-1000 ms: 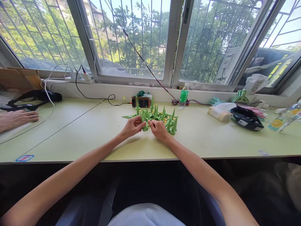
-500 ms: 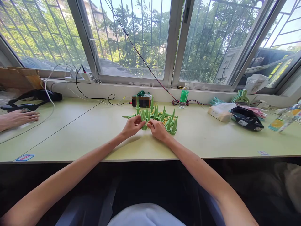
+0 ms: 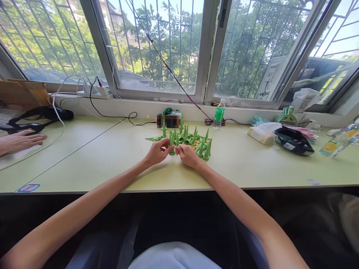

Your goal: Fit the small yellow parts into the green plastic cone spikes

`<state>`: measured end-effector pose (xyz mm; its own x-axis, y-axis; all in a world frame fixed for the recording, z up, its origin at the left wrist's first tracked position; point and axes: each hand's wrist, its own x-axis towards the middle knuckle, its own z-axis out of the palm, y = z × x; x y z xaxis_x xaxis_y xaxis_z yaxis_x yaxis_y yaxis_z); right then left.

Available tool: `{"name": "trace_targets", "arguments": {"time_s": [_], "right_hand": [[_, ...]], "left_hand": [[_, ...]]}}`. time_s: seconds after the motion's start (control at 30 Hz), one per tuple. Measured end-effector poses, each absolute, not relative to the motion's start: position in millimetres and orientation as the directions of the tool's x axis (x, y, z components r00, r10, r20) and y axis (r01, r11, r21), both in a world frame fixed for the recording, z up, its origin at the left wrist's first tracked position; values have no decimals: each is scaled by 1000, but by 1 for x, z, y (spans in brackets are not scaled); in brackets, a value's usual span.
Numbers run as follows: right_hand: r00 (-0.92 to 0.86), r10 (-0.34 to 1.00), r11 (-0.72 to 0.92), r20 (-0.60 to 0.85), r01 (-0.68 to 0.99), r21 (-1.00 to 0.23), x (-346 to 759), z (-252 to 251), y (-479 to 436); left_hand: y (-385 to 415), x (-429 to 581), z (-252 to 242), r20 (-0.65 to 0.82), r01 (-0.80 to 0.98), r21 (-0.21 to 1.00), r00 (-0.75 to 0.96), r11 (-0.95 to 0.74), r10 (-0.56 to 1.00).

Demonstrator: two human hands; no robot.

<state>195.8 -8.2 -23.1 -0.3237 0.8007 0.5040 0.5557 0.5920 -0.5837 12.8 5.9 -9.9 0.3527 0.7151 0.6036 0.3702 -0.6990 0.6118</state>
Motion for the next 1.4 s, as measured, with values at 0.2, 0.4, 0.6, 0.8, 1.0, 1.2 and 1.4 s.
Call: {"name": "trace_targets", "arguments": {"time_s": [0.2, 0.4, 0.6, 0.8, 1.0, 1.2, 1.4], "right_hand": [[-272, 850, 526, 452, 492, -694, 195, -22, -7], [-254, 850, 523, 462, 518, -677, 195, -22, -6], [-239, 858, 508, 454, 525, -683, 194, -24, -4], [-233, 856, 511, 462, 518, -686, 193, -19, -7], [-247, 825, 558, 509, 505, -659, 194, -18, -12], [-256, 797, 590, 547, 519, -618, 194, -19, -11], [-219, 833, 533, 508, 565, -630, 193, -22, -6]], "left_hand": [[2, 12, -7, 637, 404, 533, 386, -743, 667], [2, 12, -8, 612, 392, 539, 427, -746, 666], [3, 12, -11, 591, 368, 588, 412, -720, 693], [7, 14, -10, 571, 303, 676, 363, -672, 737], [9, 14, -9, 550, 258, 728, 332, -635, 766], [7, 13, -10, 531, 241, 730, 390, -640, 752], [0, 14, -12, 521, 246, 685, 492, -685, 698]]}}
